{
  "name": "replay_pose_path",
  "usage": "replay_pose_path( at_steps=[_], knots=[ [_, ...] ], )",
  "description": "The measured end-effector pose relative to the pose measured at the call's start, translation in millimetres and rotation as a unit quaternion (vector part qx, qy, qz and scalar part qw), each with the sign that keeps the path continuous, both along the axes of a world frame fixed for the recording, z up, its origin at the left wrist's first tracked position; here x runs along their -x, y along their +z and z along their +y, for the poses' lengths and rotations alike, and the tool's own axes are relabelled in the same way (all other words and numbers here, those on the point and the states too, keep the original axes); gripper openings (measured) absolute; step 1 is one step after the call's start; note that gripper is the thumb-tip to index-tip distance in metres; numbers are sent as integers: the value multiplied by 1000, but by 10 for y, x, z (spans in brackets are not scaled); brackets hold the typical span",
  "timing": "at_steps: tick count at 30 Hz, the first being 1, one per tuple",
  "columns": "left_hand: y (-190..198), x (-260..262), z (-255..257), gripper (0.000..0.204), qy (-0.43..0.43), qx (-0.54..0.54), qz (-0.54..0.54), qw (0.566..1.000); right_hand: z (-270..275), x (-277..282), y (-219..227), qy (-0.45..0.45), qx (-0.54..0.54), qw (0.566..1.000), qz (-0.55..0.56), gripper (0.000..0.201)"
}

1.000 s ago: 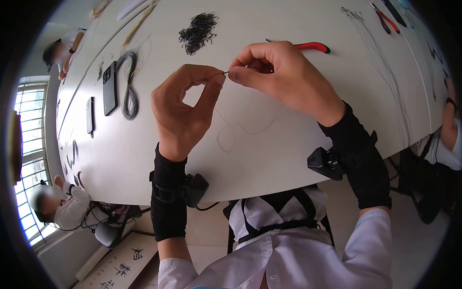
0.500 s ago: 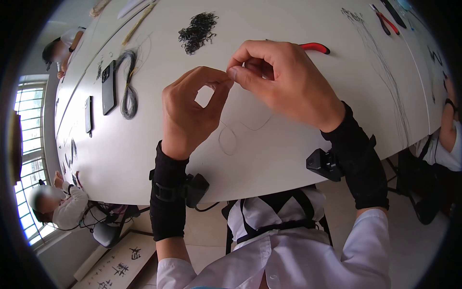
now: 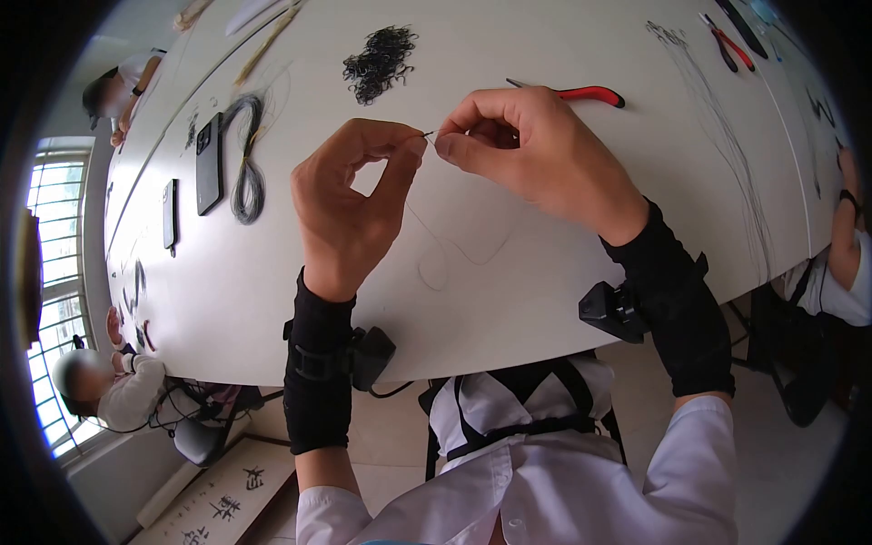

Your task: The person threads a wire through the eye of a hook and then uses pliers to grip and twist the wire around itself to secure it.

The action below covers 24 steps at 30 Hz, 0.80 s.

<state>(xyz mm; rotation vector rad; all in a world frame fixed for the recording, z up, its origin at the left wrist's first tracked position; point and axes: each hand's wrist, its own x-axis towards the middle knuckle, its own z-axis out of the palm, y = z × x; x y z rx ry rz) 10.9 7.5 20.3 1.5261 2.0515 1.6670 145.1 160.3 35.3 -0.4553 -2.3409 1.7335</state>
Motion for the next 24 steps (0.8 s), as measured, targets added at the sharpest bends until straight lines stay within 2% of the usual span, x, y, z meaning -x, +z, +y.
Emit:
replay_pose_path(
  at_steps=[3,7,9,12,15,24],
  knots=[
    [-17,13,7,9,19,-4,5,1000,-57,-23,45,3,-24,1000,-4,17],
    [-21,9,8,9,21,18,36,999,-74,-32,61,0,-133,990,52,14],
    [3,-5,-3,7,7,51,31,998,-65,-24,35,-1,-170,981,91,12],
    [14,-22,-6,6,-17,76,30,996,-36,-18,32,-11,-183,979,88,13],
    [35,-38,-10,6,-40,82,27,995,2,-17,-12,-14,-73,995,63,15],
    [92,-55,-30,7,-53,55,-14,997,93,21,-123,10,45,997,69,24]
  ],
)
